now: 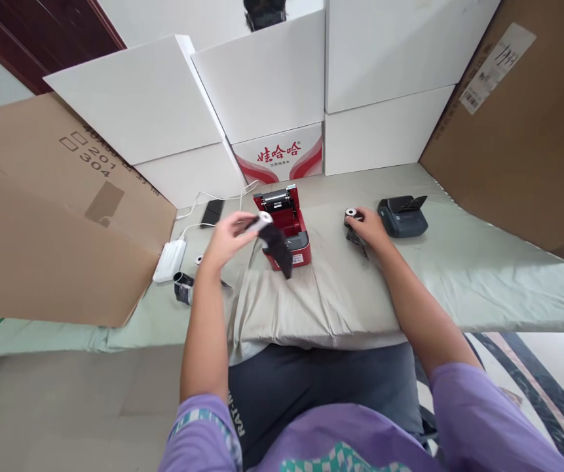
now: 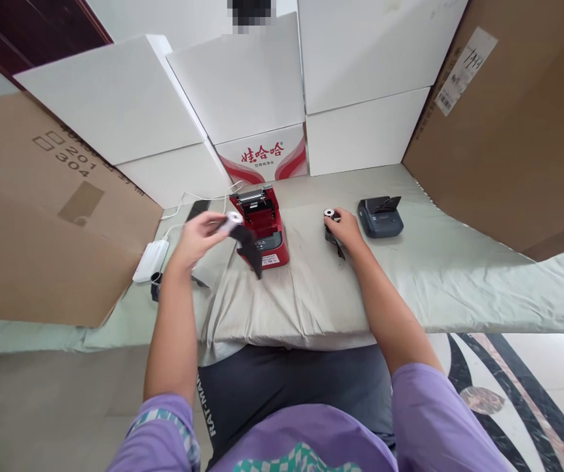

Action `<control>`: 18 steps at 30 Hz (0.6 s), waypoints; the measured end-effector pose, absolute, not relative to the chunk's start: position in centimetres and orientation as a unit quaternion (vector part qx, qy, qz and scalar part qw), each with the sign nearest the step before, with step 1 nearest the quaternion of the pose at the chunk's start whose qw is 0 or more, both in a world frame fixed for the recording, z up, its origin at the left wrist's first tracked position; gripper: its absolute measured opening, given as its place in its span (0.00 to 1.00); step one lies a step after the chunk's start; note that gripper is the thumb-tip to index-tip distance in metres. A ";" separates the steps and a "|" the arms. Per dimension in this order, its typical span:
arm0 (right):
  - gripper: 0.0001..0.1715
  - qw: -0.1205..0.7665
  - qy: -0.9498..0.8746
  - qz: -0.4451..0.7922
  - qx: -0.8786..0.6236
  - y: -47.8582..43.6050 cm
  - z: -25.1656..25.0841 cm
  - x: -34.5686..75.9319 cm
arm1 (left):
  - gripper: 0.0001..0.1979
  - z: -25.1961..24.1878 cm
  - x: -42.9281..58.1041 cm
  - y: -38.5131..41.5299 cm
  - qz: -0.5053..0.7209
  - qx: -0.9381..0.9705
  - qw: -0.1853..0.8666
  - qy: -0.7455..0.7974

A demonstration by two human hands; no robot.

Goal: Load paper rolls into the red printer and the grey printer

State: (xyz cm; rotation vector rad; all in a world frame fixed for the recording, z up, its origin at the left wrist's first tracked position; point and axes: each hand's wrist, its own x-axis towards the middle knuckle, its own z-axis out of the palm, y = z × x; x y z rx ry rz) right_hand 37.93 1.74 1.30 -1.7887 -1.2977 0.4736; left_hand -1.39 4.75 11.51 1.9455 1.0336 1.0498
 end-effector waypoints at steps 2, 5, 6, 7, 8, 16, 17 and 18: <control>0.14 0.426 -0.519 0.190 -0.717 1.7 1.3 37.9 | 0.26 11.1 -5.6 3.3 0.556 0.613 0.405 0.389; 0.13 0.431 -0.519 0.186 -0.714 1.8 1.2 37.8 | 0.30 10.9 -10.9 1.9 0.645 0.488 0.416 0.416; 0.12 0.433 -0.520 0.183 -0.714 1.7 1.2 37.8 | 0.30 10.9 -12.3 1.7 0.644 0.479 0.404 0.440; 0.12 0.435 -0.519 0.181 -0.713 1.7 1.1 37.7 | 0.29 10.9 -13.6 1.6 0.631 0.480 0.387 0.471; 0.11 0.436 -0.518 0.178 -0.714 1.7 1.2 37.7 | 0.28 11.0 -14.7 1.6 0.609 0.488 0.367 0.506; 0.10 0.437 -0.508 0.186 -0.718 1.4 1.7 37.5 | 0.20 12.0 -20.2 3.8 0.495 0.500 0.264 0.660; 0.10 0.436 -0.508 0.185 -0.720 1.4 1.7 37.5 | 0.20 11.9 -20.4 4.5 0.477 0.510 0.247 0.672; 0.10 0.436 -0.507 0.184 -0.720 1.4 1.7 37.5 | 0.20 11.6 -20.5 5.3 0.443 0.531 0.221 0.688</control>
